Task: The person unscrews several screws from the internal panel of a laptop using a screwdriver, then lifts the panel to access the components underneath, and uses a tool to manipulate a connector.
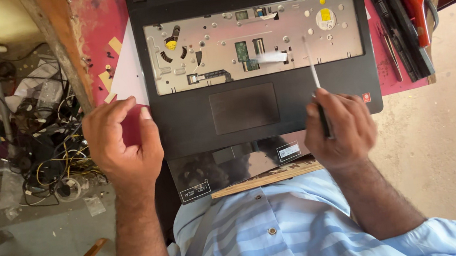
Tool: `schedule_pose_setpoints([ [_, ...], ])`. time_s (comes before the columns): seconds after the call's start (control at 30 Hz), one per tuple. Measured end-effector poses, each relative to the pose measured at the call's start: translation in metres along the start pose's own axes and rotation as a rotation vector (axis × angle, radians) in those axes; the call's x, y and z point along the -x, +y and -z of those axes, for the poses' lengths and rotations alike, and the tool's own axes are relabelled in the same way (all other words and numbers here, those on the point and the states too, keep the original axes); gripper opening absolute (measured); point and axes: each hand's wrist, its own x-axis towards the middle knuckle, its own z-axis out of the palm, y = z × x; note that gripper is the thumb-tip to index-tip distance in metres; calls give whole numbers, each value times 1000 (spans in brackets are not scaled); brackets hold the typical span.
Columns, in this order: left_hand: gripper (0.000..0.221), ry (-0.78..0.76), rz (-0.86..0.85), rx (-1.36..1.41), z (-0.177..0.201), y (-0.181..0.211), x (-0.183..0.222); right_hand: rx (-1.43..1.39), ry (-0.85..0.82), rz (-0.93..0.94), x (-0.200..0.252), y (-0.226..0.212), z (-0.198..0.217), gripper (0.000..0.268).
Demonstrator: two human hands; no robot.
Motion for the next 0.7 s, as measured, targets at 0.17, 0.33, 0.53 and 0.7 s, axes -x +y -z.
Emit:
schedule_pose_setpoints([
  [0.17,35,-226,-90,-9,-3,42,-19,-85,43,-108,22,5,25,17],
  [0.33,62,-459,-241,-129,-37,76,-32,-174,142,-312,51,18,36,13],
  [0.53,84,-508,-248,-335,-62,85,-37,-155,188,-431,88,41,57,13],
  [0.7,88,-522,-254,-330,-71,88,-34,-89,149,-432,103,48,62,9],
])
